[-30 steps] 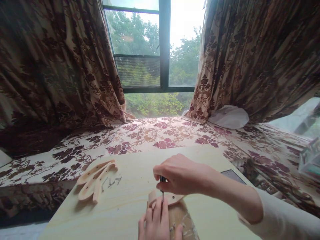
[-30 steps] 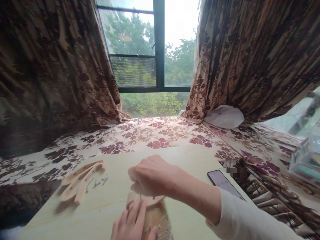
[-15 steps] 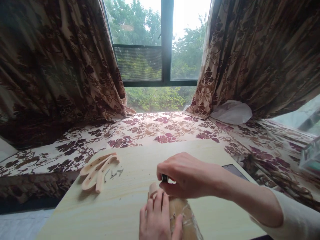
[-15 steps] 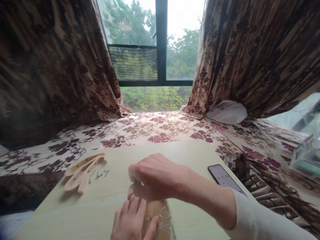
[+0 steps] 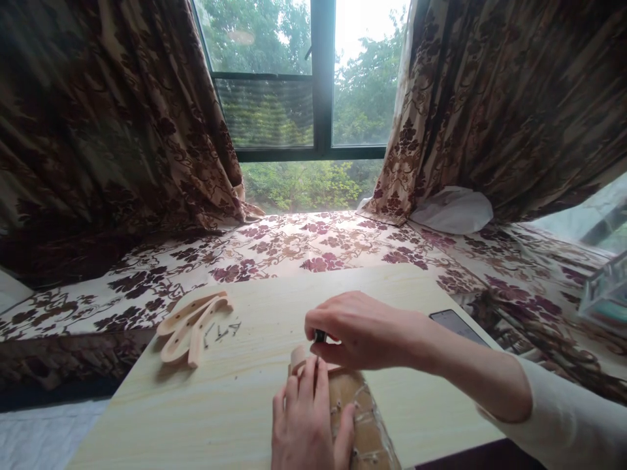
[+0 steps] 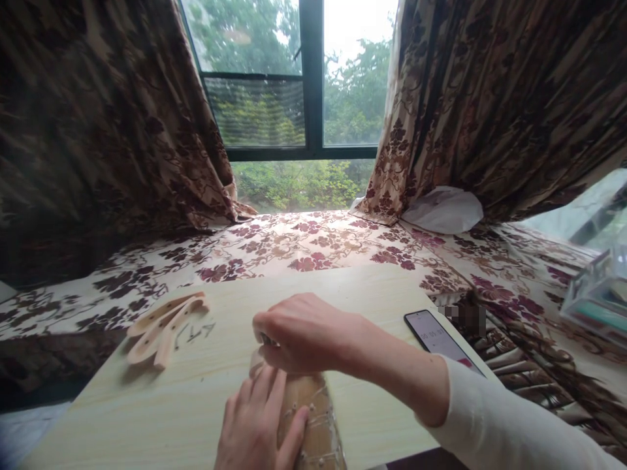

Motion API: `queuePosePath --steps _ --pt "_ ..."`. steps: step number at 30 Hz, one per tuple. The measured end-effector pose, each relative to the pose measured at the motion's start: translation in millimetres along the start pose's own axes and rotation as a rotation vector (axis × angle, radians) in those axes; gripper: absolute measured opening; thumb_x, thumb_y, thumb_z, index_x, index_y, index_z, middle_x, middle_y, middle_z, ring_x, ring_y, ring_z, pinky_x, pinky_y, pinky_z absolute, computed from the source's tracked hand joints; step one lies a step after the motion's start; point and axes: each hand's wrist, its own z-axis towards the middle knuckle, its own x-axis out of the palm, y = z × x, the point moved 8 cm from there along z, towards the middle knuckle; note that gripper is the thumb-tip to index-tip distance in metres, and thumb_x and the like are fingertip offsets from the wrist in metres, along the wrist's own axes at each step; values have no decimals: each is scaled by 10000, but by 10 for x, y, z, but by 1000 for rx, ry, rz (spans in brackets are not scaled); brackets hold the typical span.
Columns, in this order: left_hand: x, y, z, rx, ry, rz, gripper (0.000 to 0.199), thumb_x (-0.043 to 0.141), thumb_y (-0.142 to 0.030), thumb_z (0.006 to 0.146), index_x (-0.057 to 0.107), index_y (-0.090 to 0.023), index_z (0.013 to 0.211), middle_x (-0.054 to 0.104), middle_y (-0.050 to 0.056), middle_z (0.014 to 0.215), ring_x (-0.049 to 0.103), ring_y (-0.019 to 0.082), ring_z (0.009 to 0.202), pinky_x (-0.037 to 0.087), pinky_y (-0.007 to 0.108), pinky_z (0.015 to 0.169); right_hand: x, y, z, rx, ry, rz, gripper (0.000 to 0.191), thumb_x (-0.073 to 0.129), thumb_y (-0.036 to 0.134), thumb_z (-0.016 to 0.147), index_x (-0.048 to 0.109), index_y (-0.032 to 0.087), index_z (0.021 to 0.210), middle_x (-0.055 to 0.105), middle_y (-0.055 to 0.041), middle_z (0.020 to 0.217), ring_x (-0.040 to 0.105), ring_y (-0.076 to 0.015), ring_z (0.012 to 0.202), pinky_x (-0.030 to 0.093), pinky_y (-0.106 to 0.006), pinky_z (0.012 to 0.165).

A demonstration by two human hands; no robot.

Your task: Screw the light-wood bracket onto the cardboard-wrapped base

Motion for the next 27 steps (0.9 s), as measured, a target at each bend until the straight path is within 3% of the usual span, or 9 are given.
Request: queuePosePath --steps 5,16,21,27 --pt "-16 -12 12 -2 12 -29 495 501 -369 845 527 -81 1247 588 139 1241 545 259 1048 432 372 819 -17 -41 -6 7 2 46 108 510 212 840 606 168 861 643 -29 733 466 -108 605 319 -227 559" --pt "-14 -1 17 -34 37 -43 503 495 -346 850 501 -82 1278 582 131 1255 535 260 1077 432 381 832 23 -82 33 77 129 93 131 532 160 784 585 184 901 613 -7 730 400 -101 593 287 -214 528" --pt "4 4 -11 -42 38 -60 496 507 -347 846 495 -131 1293 564 121 1289 532 260 1107 439 382 848 24 -91 62 94 117 57 147 538 171 801 578 173 943 620 -15 749 408 -108 604 296 -229 540" --pt "-6 -2 -4 -25 12 -57 504 504 -343 843 494 -112 1291 562 131 1287 535 263 1099 439 381 840 24 -76 9 72 80 1 119 510 165 825 571 173 926 647 -23 761 457 -120 609 297 -253 540"
